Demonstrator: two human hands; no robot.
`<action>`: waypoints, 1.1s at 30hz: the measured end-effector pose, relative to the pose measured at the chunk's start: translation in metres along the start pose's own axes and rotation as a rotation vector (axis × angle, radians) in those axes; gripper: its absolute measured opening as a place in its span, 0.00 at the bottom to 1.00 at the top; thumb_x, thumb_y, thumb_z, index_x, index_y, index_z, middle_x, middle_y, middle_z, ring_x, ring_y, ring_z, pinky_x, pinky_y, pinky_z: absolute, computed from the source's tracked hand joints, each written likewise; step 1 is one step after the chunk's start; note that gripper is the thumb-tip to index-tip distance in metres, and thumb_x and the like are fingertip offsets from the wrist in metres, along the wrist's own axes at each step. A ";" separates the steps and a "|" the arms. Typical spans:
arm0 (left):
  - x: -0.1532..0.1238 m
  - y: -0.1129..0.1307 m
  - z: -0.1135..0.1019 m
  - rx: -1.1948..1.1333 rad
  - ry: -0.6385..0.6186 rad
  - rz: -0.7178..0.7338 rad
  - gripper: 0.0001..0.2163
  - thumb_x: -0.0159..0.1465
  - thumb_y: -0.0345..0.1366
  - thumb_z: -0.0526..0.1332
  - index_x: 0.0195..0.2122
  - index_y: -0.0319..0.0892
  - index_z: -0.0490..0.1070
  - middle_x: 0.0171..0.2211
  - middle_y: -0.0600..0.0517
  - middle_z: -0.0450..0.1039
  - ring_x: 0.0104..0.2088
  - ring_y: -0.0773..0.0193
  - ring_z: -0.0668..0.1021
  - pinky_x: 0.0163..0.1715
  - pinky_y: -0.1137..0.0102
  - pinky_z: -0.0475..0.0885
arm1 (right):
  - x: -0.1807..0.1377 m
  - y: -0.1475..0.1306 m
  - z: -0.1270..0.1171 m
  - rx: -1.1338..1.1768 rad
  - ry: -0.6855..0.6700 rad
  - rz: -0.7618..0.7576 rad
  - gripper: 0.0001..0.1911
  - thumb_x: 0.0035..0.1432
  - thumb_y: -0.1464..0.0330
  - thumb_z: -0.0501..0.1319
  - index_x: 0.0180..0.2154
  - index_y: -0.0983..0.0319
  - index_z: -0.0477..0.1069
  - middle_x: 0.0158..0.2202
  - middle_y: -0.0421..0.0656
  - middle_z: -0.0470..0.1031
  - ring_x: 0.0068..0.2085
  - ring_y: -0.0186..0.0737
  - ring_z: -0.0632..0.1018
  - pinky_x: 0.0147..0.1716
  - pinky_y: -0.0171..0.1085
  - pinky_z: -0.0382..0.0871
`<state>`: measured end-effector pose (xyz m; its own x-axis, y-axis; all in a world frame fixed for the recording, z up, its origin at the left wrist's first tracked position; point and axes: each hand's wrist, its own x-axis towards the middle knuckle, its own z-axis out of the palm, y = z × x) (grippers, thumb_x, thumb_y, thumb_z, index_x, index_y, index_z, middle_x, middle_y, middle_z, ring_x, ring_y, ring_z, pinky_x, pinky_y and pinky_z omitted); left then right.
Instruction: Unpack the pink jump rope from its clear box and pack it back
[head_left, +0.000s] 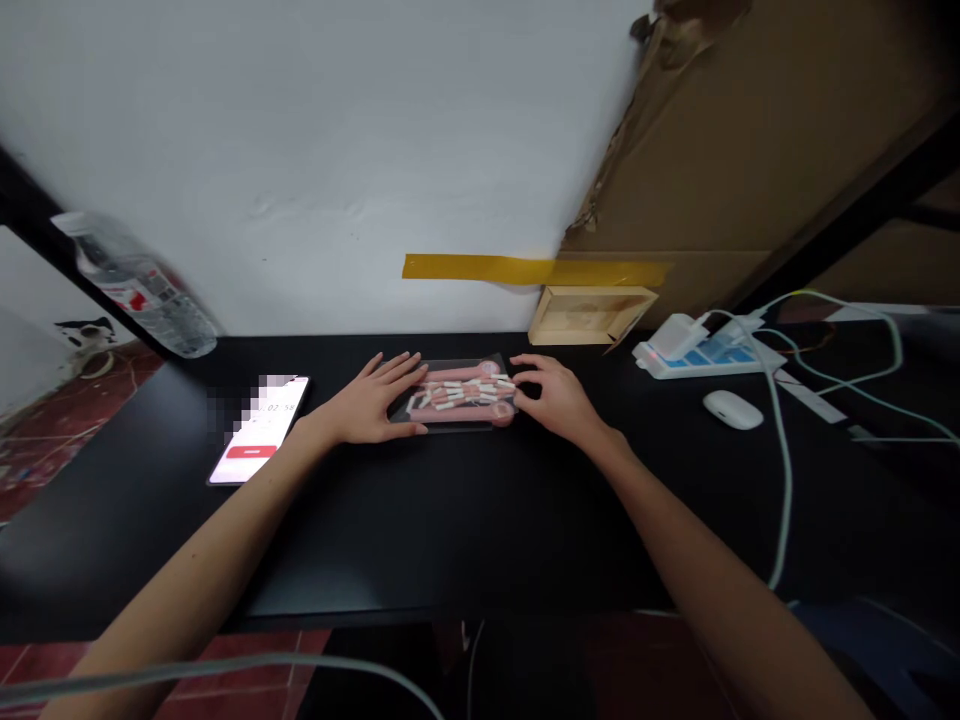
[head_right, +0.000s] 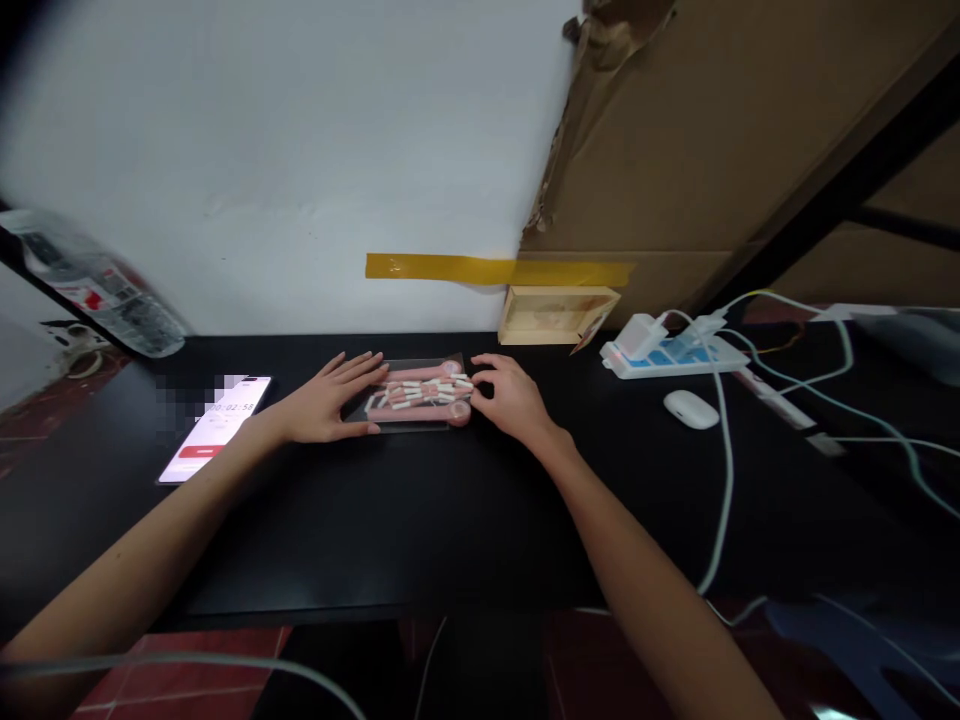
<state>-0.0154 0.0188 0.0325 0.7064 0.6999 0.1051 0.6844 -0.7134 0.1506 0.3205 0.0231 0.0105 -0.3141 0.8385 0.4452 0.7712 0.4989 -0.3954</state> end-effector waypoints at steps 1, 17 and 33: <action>-0.001 -0.001 0.000 0.000 0.002 -0.002 0.44 0.64 0.67 0.52 0.73 0.43 0.46 0.73 0.42 0.43 0.72 0.46 0.50 0.69 0.48 0.41 | 0.000 0.005 -0.007 -0.011 -0.021 0.013 0.07 0.54 0.67 0.63 0.34 0.56 0.81 0.52 0.45 0.78 0.55 0.55 0.77 0.56 0.57 0.70; -0.013 -0.009 -0.006 -0.033 0.000 -0.006 0.44 0.63 0.65 0.57 0.73 0.47 0.47 0.73 0.44 0.43 0.71 0.44 0.52 0.68 0.45 0.44 | -0.008 -0.007 -0.009 -0.049 -0.315 -0.193 0.39 0.64 0.54 0.60 0.71 0.56 0.52 0.72 0.46 0.55 0.73 0.56 0.50 0.69 0.59 0.51; -0.006 0.006 0.006 0.086 -0.019 -0.090 0.48 0.65 0.68 0.47 0.73 0.33 0.42 0.72 0.34 0.40 0.72 0.45 0.46 0.69 0.50 0.44 | 0.003 0.003 0.001 -0.096 -0.331 -0.225 0.27 0.68 0.55 0.57 0.65 0.52 0.65 0.69 0.43 0.60 0.70 0.56 0.60 0.66 0.59 0.58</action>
<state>-0.0146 0.0103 0.0268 0.6439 0.7613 0.0761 0.7578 -0.6483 0.0740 0.3207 0.0274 0.0099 -0.6298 0.7439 0.2235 0.7062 0.6682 -0.2340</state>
